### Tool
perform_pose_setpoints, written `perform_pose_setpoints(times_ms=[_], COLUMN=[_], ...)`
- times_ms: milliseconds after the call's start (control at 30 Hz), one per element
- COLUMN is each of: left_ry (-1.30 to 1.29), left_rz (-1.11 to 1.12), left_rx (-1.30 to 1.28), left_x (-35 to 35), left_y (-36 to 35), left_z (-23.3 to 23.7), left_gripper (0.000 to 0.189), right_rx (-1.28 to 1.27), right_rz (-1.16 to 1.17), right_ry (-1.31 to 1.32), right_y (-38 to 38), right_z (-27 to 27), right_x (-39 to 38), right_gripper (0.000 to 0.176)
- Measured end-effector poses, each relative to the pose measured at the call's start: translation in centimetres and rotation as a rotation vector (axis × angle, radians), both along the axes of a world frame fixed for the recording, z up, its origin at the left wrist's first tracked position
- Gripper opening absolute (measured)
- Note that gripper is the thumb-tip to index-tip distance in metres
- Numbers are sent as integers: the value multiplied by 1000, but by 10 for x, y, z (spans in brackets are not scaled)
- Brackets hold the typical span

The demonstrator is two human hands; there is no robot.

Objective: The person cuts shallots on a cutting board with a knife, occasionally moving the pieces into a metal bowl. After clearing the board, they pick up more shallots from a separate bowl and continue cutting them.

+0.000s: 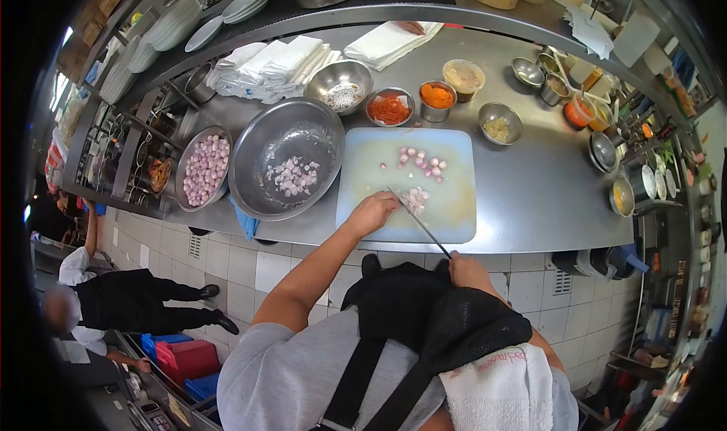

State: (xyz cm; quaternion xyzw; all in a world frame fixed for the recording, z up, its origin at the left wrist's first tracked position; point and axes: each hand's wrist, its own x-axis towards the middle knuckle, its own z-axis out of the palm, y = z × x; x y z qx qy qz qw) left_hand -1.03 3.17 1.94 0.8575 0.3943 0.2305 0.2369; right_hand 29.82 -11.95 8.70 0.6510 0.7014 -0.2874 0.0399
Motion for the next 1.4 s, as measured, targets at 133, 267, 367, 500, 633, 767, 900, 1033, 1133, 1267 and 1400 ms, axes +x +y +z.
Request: perform_pose_setpoints(times_ms=[133, 267, 367, 500, 633, 767, 900, 1033, 1133, 1267, 1400], left_ry=[-34, -57, -38, -44, -58, -71, -93, -85, -104, -124, -118], left_rz=[31, 55, 40, 36, 53, 63, 62, 78, 69, 102, 121], left_rx=[67, 55, 51, 70, 67, 61, 66, 109, 100, 74, 72], left_x=[4, 3, 2, 3, 5, 4, 6, 2, 0, 1, 1], left_y=[-4, -6, -5, -3, -7, -6, -6, -5, -10, -11, -11], left_z=[-2, -3, 1, -5, -4, 1, -1, -6, -12, -11, -15], left_gripper=[19, 18, 17, 19, 17, 16, 17, 17, 18, 20, 16], right_rx=[-5, 21, 9, 42, 44, 45, 30, 36, 20, 26, 68], right_rz=[1, -28, 15, -15, -4, -9, -4, -24, -31, -12, 18], right_ry=[51, 32, 55, 47, 76, 43, 80, 65, 94, 46, 81], right_y=[12, 3, 13, 8, 6, 0, 9, 1, 12, 6, 0], right_z=[-1, -17, -21, -6, -21, -16, -17, -18, -28, -10, -38], right_x=[-5, -6, -8, -11, -10, -11, -13, -12, -14, -15, -10], right_gripper=[25, 24, 23, 23, 23, 22, 25, 24, 24, 23, 23])
